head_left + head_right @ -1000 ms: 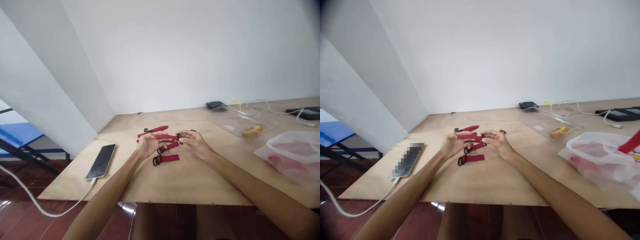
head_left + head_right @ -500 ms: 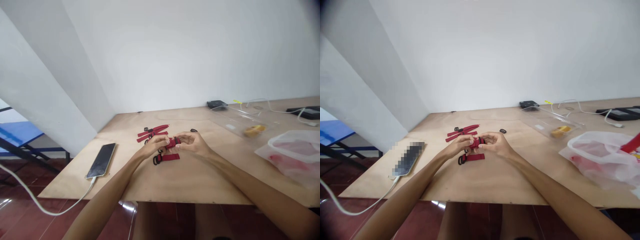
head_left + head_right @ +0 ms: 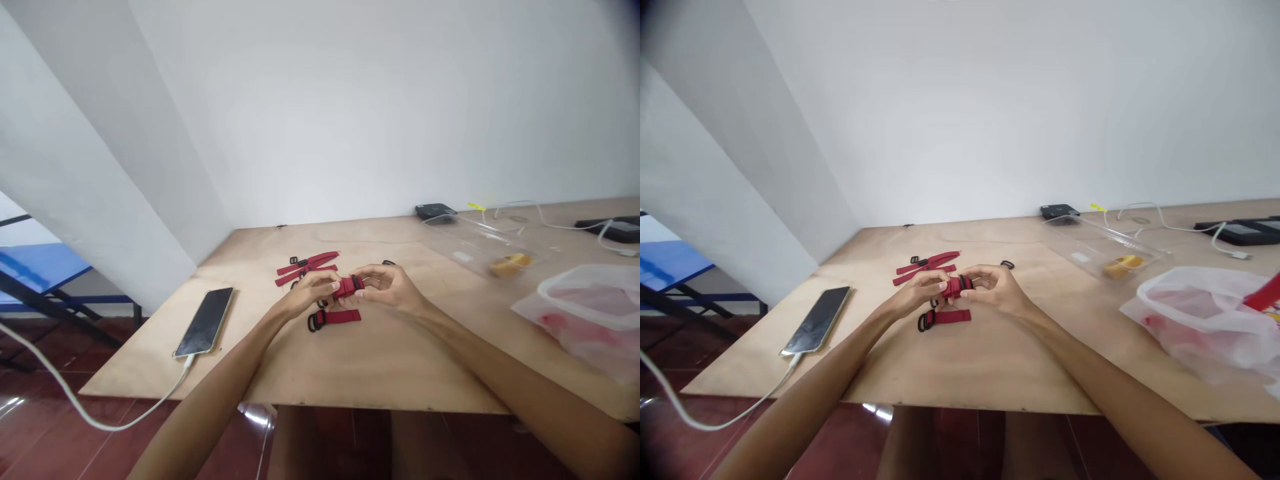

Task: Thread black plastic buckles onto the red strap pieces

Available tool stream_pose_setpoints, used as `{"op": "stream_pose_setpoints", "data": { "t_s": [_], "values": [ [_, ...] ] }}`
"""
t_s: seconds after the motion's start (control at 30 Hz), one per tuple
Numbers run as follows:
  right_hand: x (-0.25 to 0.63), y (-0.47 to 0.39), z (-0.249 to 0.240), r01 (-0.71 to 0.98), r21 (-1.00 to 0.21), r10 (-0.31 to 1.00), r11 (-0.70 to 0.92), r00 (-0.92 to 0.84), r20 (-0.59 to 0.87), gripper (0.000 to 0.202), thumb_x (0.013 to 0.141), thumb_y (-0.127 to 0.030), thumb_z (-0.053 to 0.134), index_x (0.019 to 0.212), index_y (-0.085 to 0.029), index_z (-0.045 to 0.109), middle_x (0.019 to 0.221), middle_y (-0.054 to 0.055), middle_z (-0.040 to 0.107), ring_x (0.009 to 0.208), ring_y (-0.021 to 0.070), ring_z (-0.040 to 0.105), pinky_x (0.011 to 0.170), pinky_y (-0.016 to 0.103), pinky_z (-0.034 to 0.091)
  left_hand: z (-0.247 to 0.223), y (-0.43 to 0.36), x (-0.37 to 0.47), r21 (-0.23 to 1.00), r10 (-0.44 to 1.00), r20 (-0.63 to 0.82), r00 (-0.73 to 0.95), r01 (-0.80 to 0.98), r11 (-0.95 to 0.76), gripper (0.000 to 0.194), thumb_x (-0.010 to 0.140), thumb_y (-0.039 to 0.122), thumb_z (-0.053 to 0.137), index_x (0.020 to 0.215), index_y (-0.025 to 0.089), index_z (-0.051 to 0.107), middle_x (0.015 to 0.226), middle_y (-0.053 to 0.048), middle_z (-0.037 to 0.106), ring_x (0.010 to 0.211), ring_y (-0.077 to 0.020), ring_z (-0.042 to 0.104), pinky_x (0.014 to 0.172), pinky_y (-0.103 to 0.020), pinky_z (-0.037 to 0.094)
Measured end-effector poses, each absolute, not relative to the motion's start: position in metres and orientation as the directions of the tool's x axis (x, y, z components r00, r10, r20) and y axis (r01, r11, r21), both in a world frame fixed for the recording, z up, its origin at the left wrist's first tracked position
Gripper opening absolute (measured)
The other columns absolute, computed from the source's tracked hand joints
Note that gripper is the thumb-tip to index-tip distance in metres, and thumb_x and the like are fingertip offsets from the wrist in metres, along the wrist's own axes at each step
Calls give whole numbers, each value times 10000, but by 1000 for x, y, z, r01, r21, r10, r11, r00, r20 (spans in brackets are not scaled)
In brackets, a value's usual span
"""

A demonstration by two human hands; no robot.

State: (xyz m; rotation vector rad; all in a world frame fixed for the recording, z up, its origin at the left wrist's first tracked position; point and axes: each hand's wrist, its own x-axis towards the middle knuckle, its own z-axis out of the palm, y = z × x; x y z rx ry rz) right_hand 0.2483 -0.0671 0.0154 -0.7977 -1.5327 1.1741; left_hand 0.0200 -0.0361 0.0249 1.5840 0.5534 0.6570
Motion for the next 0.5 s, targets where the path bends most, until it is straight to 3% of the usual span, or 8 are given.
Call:
{"op": "stream_pose_setpoints", "data": {
  "t_s": [0.5],
  "values": [
    [245,-68,13,31,-898,861,438,-303,409,391,699,-390,848,1028,-198,760,1057,94,728,983,258,680,898,404,531,25,-39,28,981,736,122,666,32,-192,358,865,480,668,839,125,639,734,-56,667,613,-134,615,584,-239,475]
  ]
}}
